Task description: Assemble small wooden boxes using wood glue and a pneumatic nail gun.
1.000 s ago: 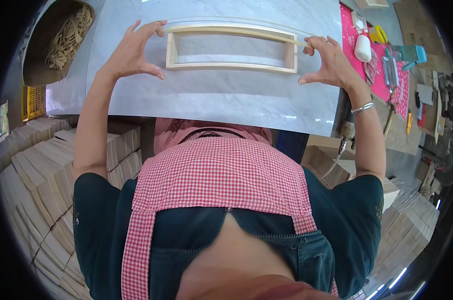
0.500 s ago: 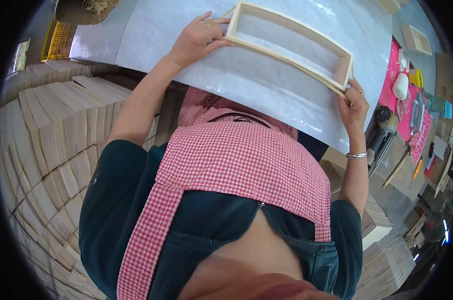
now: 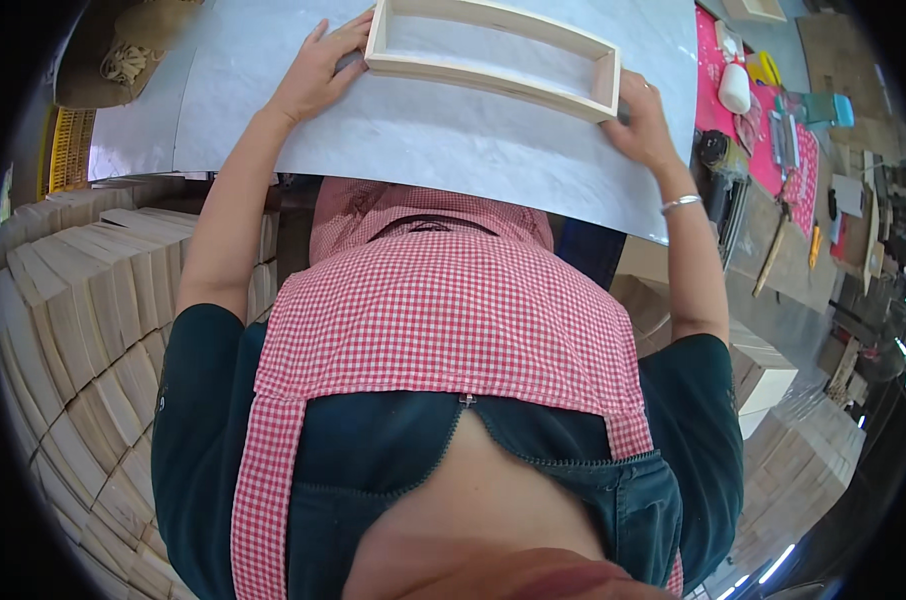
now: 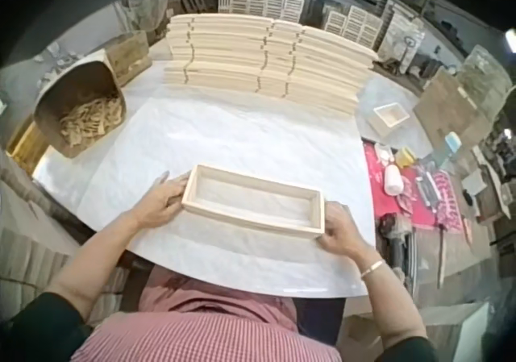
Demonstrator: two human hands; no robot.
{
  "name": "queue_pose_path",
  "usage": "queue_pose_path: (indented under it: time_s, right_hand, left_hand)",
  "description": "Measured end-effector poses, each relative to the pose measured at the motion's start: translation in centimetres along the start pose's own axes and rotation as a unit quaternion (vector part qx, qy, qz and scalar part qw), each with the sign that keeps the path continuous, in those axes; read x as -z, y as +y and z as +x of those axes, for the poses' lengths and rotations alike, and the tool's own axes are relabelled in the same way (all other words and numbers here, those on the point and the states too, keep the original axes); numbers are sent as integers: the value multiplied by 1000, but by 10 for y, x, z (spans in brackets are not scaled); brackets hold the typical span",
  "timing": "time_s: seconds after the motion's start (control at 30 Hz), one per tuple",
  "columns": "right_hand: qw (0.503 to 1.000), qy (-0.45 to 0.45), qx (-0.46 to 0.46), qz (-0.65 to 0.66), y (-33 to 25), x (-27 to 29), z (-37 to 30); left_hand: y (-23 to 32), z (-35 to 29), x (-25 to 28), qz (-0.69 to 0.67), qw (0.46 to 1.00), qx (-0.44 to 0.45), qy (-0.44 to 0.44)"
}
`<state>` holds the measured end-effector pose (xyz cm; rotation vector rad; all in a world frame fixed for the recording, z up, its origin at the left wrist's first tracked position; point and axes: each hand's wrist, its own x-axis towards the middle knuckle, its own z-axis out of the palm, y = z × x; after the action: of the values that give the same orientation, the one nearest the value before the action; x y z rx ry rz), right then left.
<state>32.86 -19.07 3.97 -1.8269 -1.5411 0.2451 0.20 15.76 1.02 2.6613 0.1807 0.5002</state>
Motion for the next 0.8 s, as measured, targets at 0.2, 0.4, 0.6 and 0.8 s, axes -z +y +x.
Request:
queue_pose_path:
  time_s: [0.2,0.4,0.6,0.8]
  right_hand:
    - [996,63,-54,41,-12,11,14]
    - [918,136,-311,207,-25,20,48]
    - [868,140,-468,88,-20,-25,55]
    - [892,88,-443,-17,1,-26,53]
  left_hand:
    - [19,10,22,-164,982,69,65]
    - [22,30,37,-668,711,219,-21]
    - [45,27,22,-503,760,406,-60]
    - [44,24,21,-450,778,433,-75]
